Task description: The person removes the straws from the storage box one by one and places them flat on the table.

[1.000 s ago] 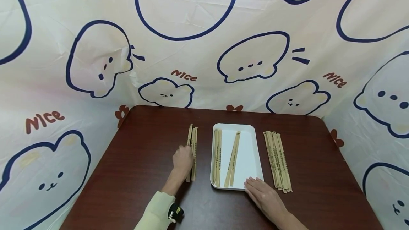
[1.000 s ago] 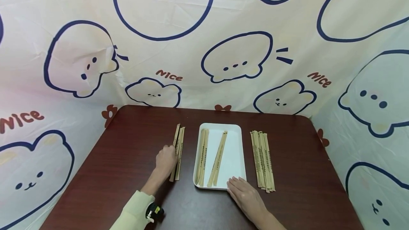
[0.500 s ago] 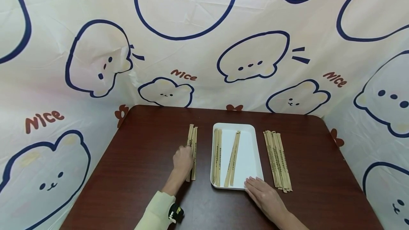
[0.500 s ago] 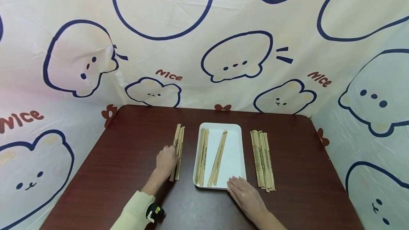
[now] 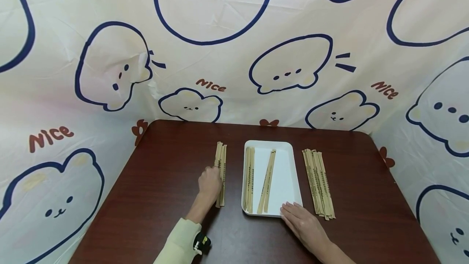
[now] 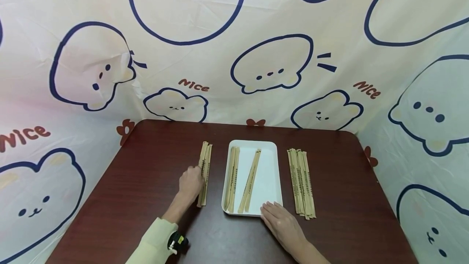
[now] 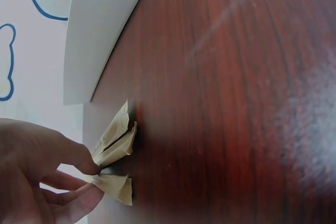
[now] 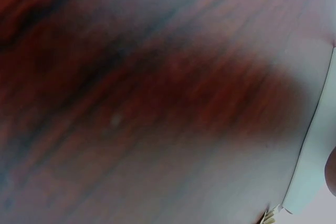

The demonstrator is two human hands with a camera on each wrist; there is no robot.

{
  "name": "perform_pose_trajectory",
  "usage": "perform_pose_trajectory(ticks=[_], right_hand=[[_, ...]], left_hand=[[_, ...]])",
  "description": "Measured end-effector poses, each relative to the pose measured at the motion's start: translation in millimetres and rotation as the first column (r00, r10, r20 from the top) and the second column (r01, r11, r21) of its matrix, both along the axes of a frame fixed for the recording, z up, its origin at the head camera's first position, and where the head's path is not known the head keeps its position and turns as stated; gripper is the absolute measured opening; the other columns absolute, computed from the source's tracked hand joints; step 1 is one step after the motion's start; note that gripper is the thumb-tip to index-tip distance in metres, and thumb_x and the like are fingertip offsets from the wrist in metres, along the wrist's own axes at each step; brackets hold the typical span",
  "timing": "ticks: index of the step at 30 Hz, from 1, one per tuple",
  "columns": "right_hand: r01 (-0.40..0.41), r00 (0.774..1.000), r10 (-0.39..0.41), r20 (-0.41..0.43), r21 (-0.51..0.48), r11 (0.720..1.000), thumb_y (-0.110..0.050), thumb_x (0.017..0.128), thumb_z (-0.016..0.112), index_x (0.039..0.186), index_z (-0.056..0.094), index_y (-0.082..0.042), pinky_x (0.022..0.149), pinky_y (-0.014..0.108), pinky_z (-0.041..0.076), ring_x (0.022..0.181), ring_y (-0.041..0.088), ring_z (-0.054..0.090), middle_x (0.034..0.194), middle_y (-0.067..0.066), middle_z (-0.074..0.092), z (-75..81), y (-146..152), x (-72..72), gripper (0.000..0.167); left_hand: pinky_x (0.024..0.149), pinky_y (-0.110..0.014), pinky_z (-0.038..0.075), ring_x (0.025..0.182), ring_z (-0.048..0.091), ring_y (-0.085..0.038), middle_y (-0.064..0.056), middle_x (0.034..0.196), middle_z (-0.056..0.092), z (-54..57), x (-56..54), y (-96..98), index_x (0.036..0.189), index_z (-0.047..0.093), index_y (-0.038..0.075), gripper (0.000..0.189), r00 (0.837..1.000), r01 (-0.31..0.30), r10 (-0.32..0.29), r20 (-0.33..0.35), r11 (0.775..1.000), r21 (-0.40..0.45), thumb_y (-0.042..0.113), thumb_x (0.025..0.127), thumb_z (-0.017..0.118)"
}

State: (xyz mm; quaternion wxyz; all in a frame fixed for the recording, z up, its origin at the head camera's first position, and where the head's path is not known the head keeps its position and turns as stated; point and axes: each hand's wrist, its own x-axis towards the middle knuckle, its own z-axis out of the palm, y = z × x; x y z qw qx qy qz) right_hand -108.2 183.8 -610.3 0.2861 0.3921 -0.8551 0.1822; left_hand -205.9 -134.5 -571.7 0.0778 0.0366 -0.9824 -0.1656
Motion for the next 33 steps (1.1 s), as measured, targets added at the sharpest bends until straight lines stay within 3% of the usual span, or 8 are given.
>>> perform_pose_trajectory(ticks=[6,12,18,22,29,33], right_hand=[[0.008,1.000,-0.008,0.022,0.010,1.000,-0.028,0.104,0.054,0.107,0.076,-0.001,0.092,0.045,0.054,0.103,0.026,0.069,0.110,0.010,0.073,0.2,1.2,-0.2,0.035],[0.005,1.000,-0.005,0.001,-0.002,1.000,-0.026,0.101,0.056,0.106,0.076,-0.001,0.091,0.045,0.054,0.101,0.027,0.069,0.110,0.011,0.073,-0.8,1.5,-1.8,0.032],[0.003,1.000,-0.003,-0.003,-0.010,1.000,-0.028,0.103,0.054,0.105,0.077,-0.001,0.092,0.045,0.054,0.103,0.028,0.069,0.110,0.011,0.073,-1.3,1.4,-1.6,0.035],[0.007,1.000,-0.007,-0.009,-0.018,1.000,-0.030,0.105,0.049,0.106,0.076,-0.001,0.092,0.045,0.054,0.103,0.029,0.069,0.110,0.012,0.073,-1.9,1.2,-1.5,0.040],[0.004,1.000,-0.005,-0.017,-0.032,0.999,-0.030,0.106,0.048,0.105,0.076,-0.002,0.092,0.045,0.054,0.103,0.029,0.069,0.109,0.012,0.073,-2.0,0.6,-1.4,0.040],[0.000,1.000,-0.001,-0.019,-0.038,0.999,-0.030,0.106,0.048,0.105,0.077,-0.002,0.091,0.046,0.054,0.103,0.029,0.069,0.109,0.012,0.073,-2.1,0.2,-1.7,0.041]], left_hand=[[0.053,-0.047,0.057,0.066,0.066,-0.037,-0.017,0.073,0.057,4.5,-2.9,2.2,0.082,0.067,-0.005,0.005,1.000,0.005,-0.005,0.019,1.000,0.001,-0.001,0.083,0.068],[0.050,-0.045,0.056,0.064,0.065,-0.034,-0.018,0.074,0.059,14.1,-2.5,14.7,0.080,0.066,-0.006,0.006,0.996,0.069,-0.068,-0.055,0.997,0.024,0.000,0.082,0.069],[0.052,-0.046,0.057,0.067,0.065,-0.036,-0.021,0.080,0.060,21.8,1.6,34.7,0.084,0.064,-0.007,0.008,0.971,0.144,-0.138,-0.195,0.990,0.015,0.001,0.084,0.067],[0.051,-0.043,0.056,0.066,0.065,-0.035,-0.020,0.081,0.061,25.1,6.0,49.1,0.084,0.065,-0.006,0.010,0.949,0.204,-0.202,-0.244,0.979,-0.016,0.003,0.083,0.070],[0.053,-0.036,0.058,0.069,0.066,-0.030,-0.020,0.086,0.063,28.4,14.8,73.3,0.087,0.067,-0.006,0.011,0.935,0.315,-0.305,-0.179,0.949,0.028,0.005,0.090,0.068],[0.054,-0.033,0.058,0.068,0.067,-0.028,-0.017,0.083,0.064,22.6,17.4,85.3,0.087,0.069,-0.004,0.013,0.931,0.340,-0.336,-0.142,0.940,0.006,0.008,0.089,0.069]])
